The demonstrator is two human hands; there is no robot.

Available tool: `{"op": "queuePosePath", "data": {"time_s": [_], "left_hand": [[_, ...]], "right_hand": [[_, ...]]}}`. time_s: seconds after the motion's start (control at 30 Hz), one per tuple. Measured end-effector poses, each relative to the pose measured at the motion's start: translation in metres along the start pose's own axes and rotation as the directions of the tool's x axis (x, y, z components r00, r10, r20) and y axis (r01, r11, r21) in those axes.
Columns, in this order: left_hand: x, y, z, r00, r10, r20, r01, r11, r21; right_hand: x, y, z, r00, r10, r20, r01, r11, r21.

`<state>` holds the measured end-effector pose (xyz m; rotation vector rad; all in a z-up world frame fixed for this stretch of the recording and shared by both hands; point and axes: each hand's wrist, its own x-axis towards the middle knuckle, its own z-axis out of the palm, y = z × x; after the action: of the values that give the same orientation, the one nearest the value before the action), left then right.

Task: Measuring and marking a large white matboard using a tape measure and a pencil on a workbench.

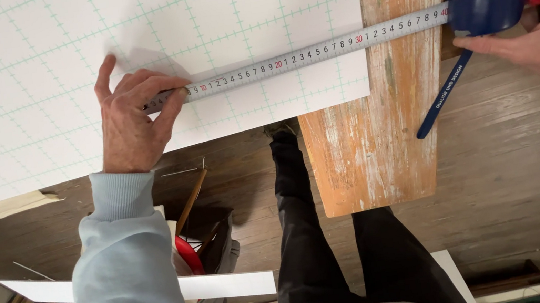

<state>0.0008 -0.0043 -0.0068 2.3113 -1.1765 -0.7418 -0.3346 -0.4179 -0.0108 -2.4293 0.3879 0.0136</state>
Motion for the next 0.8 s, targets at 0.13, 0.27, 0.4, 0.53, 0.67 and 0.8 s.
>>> {"op": "queuePosePath", "data": {"time_s": [0.13,0.27,0.4,0.53,0.67,0.8], "left_hand": [[0.002,0.005,-0.001,1.000,0.006,-0.011,-0.006,1.000,0.021],[0.001,0.005,0.000,1.000,-0.018,-0.005,0.019,1.000,0.013],[0.000,0.005,0.001,0.999,0.004,-0.032,-0.004,1.000,0.002],[-0.001,0.003,0.005,0.998,0.014,-0.054,-0.014,1.000,0.015],[-0.003,0.005,0.009,0.994,0.014,-0.109,-0.015,1.000,-0.010],[-0.005,0.010,0.012,0.987,0.006,-0.163,-0.014,0.999,-0.047]], "right_hand": [[0.005,-0.007,-0.002,1.000,0.004,0.000,-0.004,1.000,-0.007],[0.000,-0.009,0.001,0.993,0.121,0.007,-0.121,0.990,0.074],[0.010,-0.021,-0.001,0.984,0.176,0.020,-0.177,0.976,0.126],[0.009,-0.015,0.001,0.999,0.013,-0.039,-0.009,0.996,0.086],[0.003,-0.015,0.001,0.998,0.018,-0.059,-0.016,0.999,0.041],[-0.004,-0.006,0.006,0.995,0.066,-0.075,-0.063,0.997,0.046]]}}
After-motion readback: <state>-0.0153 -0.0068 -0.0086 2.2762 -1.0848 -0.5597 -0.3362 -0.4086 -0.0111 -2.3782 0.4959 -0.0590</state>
